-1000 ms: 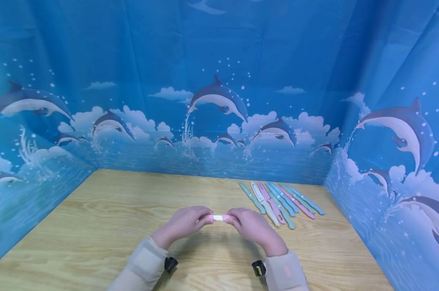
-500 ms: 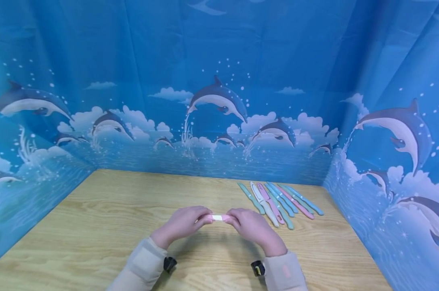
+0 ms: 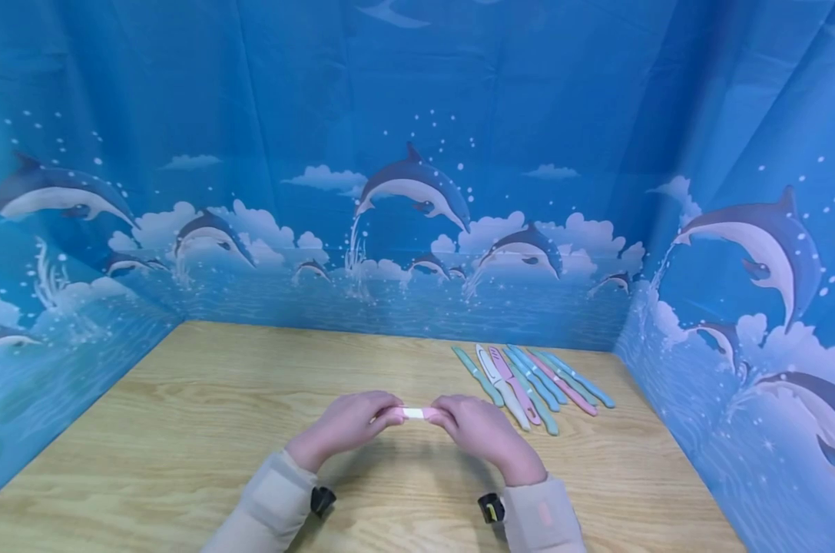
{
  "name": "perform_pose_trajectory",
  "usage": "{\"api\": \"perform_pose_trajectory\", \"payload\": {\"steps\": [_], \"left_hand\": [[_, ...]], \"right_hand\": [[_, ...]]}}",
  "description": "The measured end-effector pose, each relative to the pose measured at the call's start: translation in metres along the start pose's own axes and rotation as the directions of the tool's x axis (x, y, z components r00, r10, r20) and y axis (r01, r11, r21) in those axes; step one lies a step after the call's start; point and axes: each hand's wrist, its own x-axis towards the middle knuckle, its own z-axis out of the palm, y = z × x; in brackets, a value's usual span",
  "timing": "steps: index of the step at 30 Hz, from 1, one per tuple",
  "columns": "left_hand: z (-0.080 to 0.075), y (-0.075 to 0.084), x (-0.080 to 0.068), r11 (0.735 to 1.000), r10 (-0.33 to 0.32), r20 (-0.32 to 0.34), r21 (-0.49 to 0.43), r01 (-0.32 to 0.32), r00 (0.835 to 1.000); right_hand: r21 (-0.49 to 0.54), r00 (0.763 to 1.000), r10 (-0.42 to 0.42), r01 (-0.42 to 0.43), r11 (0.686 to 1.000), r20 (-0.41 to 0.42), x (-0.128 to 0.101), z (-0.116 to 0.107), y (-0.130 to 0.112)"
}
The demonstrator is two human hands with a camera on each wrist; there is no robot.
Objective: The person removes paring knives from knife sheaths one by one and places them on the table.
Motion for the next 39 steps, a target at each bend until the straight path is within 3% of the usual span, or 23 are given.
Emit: {"api": "perform_pose_trajectory", "payload": {"steps": [31, 39], "left_hand": [[0.0004, -0.0031, -0.0007, 1.0, -0.013, 0.009, -0.027, 0.013, 1.0], [-0.0022, -0.0034, -0.0018, 0.998, -0.025, 0.044, -0.062, 0.028, 0.999]], "right_hand": [[0.059, 0.998, 0.028, -0.031, 0.998, 0.049, -0.0004, -0.0055, 0.0066], [0.051, 0.999, 0.022, -0.025, 0.998, 0.05, 0.0, -0.0057, 0.0062]]}}
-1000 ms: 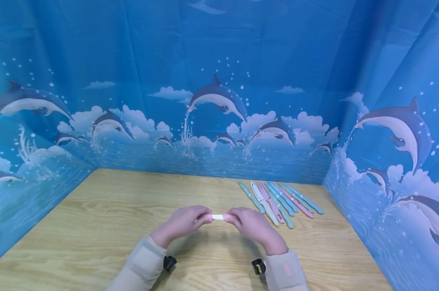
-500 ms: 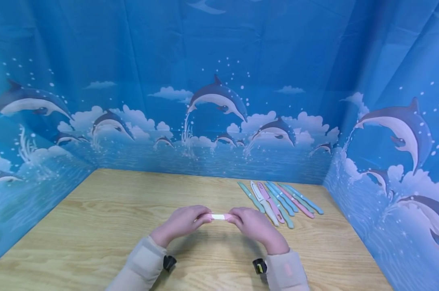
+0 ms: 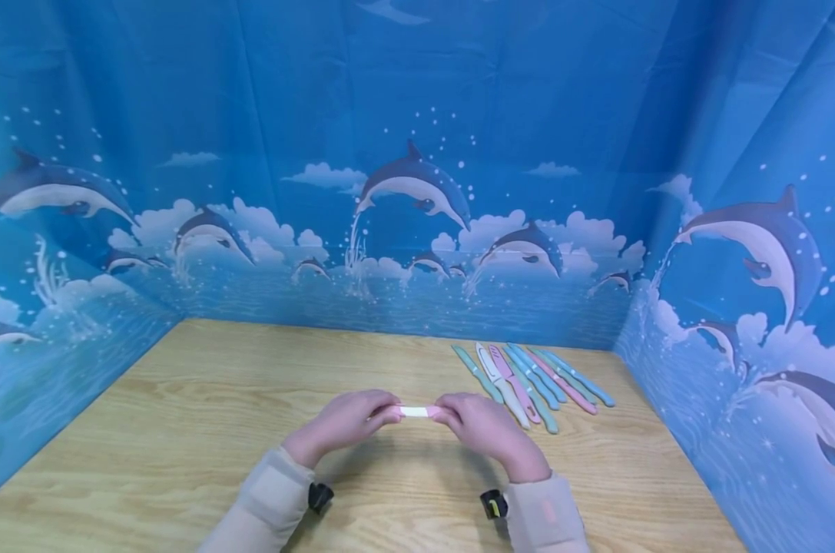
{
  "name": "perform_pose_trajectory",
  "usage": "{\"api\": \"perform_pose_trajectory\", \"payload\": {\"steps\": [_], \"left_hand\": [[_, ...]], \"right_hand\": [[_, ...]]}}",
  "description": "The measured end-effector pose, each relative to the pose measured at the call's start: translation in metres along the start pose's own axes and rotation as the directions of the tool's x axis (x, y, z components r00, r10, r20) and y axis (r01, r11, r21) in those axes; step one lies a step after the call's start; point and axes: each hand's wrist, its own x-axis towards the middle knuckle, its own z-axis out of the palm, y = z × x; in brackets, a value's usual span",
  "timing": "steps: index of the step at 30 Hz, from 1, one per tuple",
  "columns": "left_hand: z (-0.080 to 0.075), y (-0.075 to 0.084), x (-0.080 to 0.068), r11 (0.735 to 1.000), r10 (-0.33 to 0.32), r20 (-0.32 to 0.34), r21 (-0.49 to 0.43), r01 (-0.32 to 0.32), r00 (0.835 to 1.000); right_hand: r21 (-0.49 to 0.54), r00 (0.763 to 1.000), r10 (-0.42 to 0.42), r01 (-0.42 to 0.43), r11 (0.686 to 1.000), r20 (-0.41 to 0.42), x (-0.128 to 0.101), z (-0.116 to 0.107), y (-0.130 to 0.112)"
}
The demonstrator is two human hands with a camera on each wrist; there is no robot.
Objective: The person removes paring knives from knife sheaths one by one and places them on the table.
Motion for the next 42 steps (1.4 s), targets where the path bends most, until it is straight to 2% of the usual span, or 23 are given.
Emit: {"api": "perform_pose_trajectory", "payload": {"steps": [25, 42], "left_hand": [[0.0005, -0.0015, -0.0005, 1.0, -0.009, 0.021, -0.012, 0.009, 1.0], [0.001, -0.0026, 0.0, 1.0, -0.021, 0.022, 0.004, 0.021, 1.0]], "right_hand": [[0.007, 1.0, -0.007, 0.007, 1.0, 0.004, -0.0009, 0.0, 0.0039], [0.034, 0.999, 0.031, -0.032, 0.999, 0.034, -0.0013, -0.0025, 0.0047]]}}
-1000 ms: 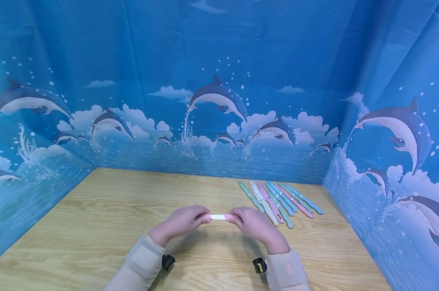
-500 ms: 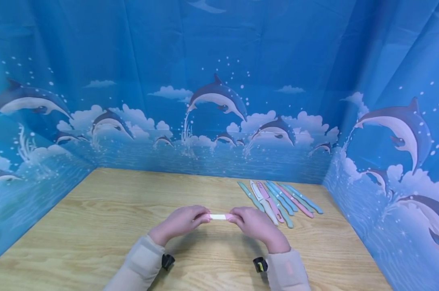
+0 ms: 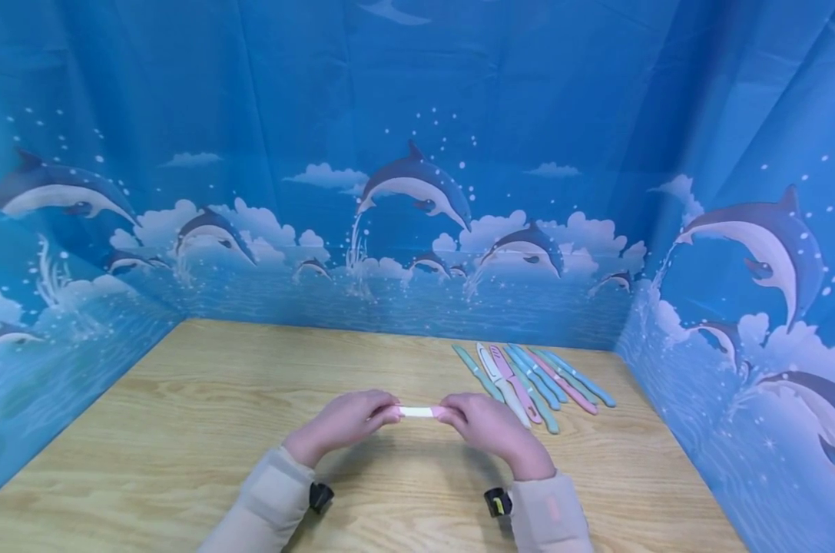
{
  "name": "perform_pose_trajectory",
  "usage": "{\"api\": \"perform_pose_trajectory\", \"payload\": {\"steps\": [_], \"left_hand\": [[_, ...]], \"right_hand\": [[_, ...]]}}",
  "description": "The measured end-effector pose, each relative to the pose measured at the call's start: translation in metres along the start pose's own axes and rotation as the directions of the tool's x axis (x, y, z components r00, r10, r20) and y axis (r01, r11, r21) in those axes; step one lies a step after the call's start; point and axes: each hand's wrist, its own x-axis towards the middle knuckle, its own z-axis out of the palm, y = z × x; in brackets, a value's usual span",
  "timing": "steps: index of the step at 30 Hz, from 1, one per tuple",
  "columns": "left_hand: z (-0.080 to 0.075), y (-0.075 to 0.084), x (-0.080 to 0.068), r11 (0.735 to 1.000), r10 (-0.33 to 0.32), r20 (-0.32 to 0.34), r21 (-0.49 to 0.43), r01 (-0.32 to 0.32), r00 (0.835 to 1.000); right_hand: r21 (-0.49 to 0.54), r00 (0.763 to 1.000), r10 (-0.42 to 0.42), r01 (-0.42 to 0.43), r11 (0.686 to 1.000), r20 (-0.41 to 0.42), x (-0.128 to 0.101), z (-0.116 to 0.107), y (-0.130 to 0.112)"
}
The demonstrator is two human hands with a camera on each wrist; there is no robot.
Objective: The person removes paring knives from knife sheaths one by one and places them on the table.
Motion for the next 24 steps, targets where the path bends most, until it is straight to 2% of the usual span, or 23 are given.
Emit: {"api": "perform_pose_trajectory", "payload": {"steps": [13, 24], "left_hand": [[-0.0011, 0.0006, -0.0004, 0.999, 0.028, -0.014, 0.038, -0.027, 1.0], [-0.0026, 0.0007, -0.0018, 0.999, 0.023, -0.016, 0.038, -0.022, 1.0]], "right_hand": [[-0.001, 1.0, -0.001, 0.001, 1.0, 0.004, -0.0011, -0.0029, 0.0034], [0.006, 1.0, -0.006, 0.006, 1.0, 0.011, -0.0015, -0.0036, 0.005]]}}
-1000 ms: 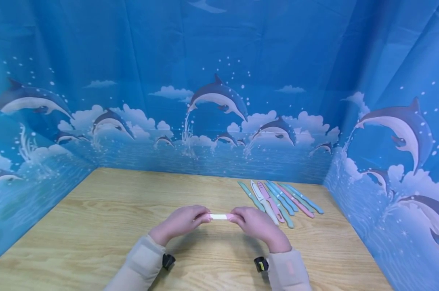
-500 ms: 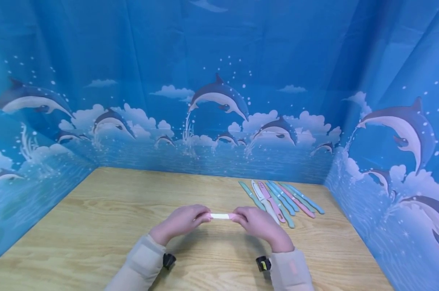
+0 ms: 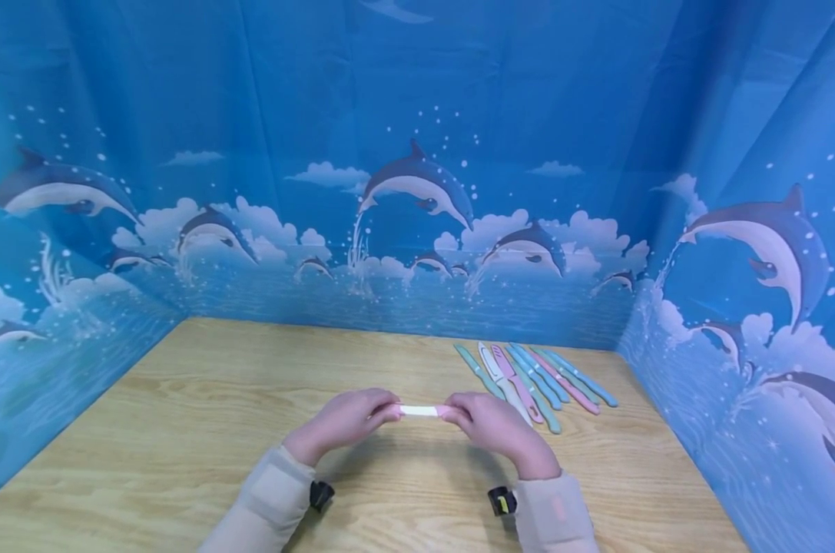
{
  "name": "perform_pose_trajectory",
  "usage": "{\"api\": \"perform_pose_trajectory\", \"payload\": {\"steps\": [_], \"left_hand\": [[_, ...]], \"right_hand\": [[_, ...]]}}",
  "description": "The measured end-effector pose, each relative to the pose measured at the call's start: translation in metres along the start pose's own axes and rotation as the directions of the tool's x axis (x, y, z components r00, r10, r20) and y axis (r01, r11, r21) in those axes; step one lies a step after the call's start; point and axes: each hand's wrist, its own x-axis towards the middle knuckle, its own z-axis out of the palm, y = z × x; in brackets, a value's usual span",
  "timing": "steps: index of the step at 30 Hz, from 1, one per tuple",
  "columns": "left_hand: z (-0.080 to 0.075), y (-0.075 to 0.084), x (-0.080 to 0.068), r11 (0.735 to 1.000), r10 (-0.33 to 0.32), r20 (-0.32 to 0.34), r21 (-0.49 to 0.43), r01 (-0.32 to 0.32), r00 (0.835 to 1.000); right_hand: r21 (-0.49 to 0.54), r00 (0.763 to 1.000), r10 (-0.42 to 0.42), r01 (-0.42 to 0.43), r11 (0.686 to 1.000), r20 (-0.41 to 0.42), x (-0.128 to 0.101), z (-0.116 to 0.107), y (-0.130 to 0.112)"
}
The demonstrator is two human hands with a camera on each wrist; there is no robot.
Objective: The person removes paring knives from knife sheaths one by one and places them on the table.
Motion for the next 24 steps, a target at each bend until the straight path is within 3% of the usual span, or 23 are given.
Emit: {"api": "perform_pose_trajectory", "payload": {"steps": [8, 18, 24], "left_hand": [[0.0, -0.003, 0.0, 1.0, 0.025, -0.013, -0.004, -0.025, 1.0], [-0.001, -0.006, 0.0, 0.999, -0.032, -0.006, -0.015, 0.032, 0.999], [-0.002, -0.013, 0.0, 0.996, -0.086, -0.041, -0.029, 0.085, 0.995]], "right_hand": [[-0.006, 1.0, -0.002, 0.002, 1.0, -0.002, -0.001, -0.002, 0.001], [-0.021, 1.0, 0.02, -0.02, 1.0, -0.012, -0.002, -0.005, 0.003], [0.008, 0.992, 0.112, -0.111, 0.994, -0.064, -0.008, -0.011, 0.013]]}}
